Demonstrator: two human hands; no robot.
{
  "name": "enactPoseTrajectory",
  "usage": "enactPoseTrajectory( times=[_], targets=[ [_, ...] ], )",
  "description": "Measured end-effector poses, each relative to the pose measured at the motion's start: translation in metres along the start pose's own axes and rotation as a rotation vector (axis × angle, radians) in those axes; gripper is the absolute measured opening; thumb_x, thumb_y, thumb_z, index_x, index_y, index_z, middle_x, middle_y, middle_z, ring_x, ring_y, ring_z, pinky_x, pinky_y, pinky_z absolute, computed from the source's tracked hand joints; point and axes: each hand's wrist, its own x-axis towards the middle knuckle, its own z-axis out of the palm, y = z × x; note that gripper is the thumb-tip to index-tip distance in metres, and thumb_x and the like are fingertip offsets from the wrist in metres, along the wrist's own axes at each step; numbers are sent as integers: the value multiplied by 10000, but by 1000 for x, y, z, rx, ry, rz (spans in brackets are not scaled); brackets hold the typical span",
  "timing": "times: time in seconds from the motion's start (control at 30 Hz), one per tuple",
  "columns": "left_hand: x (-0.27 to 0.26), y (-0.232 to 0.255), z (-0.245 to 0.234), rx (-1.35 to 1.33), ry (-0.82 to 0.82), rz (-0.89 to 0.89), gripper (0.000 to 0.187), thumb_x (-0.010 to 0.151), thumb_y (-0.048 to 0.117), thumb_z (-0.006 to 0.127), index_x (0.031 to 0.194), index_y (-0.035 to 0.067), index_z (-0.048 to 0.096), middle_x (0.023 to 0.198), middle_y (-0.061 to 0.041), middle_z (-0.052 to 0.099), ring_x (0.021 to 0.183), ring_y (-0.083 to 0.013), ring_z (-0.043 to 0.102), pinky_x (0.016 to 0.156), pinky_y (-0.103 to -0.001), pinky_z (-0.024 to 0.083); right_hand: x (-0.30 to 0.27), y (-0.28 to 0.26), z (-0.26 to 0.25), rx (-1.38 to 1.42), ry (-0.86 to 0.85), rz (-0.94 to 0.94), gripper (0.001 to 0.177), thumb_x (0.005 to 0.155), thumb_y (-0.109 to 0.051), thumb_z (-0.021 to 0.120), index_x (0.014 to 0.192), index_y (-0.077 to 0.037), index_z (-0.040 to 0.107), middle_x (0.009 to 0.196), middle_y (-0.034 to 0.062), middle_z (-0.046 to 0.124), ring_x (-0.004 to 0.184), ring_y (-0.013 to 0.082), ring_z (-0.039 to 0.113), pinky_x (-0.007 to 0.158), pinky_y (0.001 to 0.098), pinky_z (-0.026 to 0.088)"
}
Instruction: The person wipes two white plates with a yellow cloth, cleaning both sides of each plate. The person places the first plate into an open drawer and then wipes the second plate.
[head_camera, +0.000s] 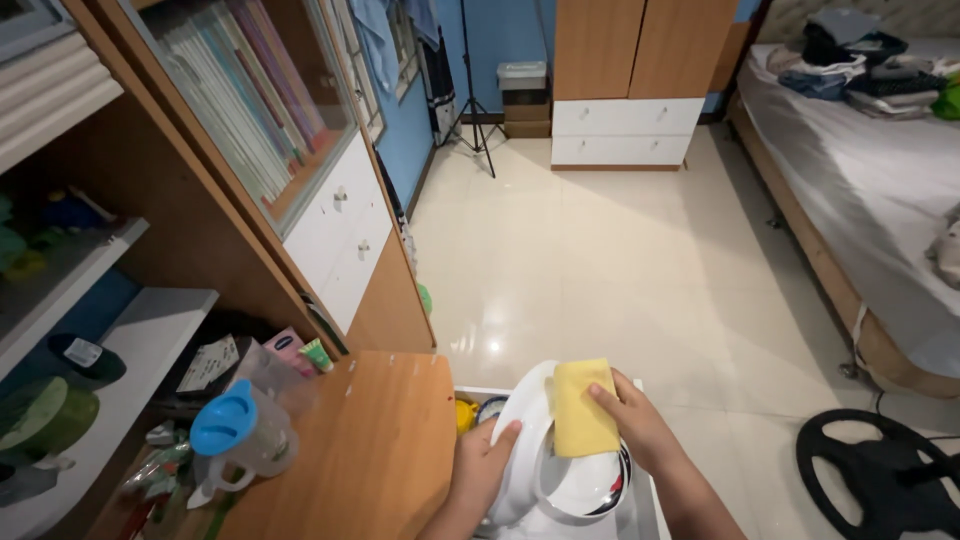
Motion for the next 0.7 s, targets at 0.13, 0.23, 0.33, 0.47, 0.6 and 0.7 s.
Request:
enactPoseTrajectory(
  times=[0.13,0.23,0.33,0.47,0.6,0.7],
  targets=[
    [-1,3,4,-143,15,-37,250,926,311,705,887,86,807,766,69,717,758,-57,607,664,-250,512,-17,-5,18,-223,43,44,589,841,-345,690,1393,-154,618,1347,53,643,1209,202,653,949,342,533],
    [-2,3,9,-174,69,-99,267,919,321,710,924,77,820,803,59,739,779,-70,612,689,-259,524,-10,20,23,-229,105,58,851,804,-385,696,1566,-238,344,1542,12,486,1382,159,546,1096,327,477],
    [-1,7,11,-230,109,-112,303,922,322,690,982,60,831,884,31,788,842,-84,650,749,-268,545,-15,18,27,-49,131,105,817,819,-368,667,1536,-156,339,1450,72,559,1286,224,596,1010,367,509],
    [-1,-1,21,-322,126,25,269,953,283,667,911,43,783,861,2,754,840,-113,651,763,-280,540,-8,24,9,98,119,213,559,885,-321,649,1321,28,616,1244,168,699,1145,306,674,874,432,547],
    [-2,-13,33,-176,151,133,297,947,313,696,759,83,708,673,61,586,698,-77,535,635,-273,474,4,54,-11,317,31,93,538,862,-199,690,1312,93,653,1230,226,733,1047,347,701,895,445,555],
    [-3,-9,45,-88,161,185,369,955,350,697,700,95,617,633,58,533,654,-79,494,580,-292,441,-9,34,-10,327,95,78,506,858,-165,695,1285,100,640,1186,247,740,1006,354,706,848,430,551]
  ],
)
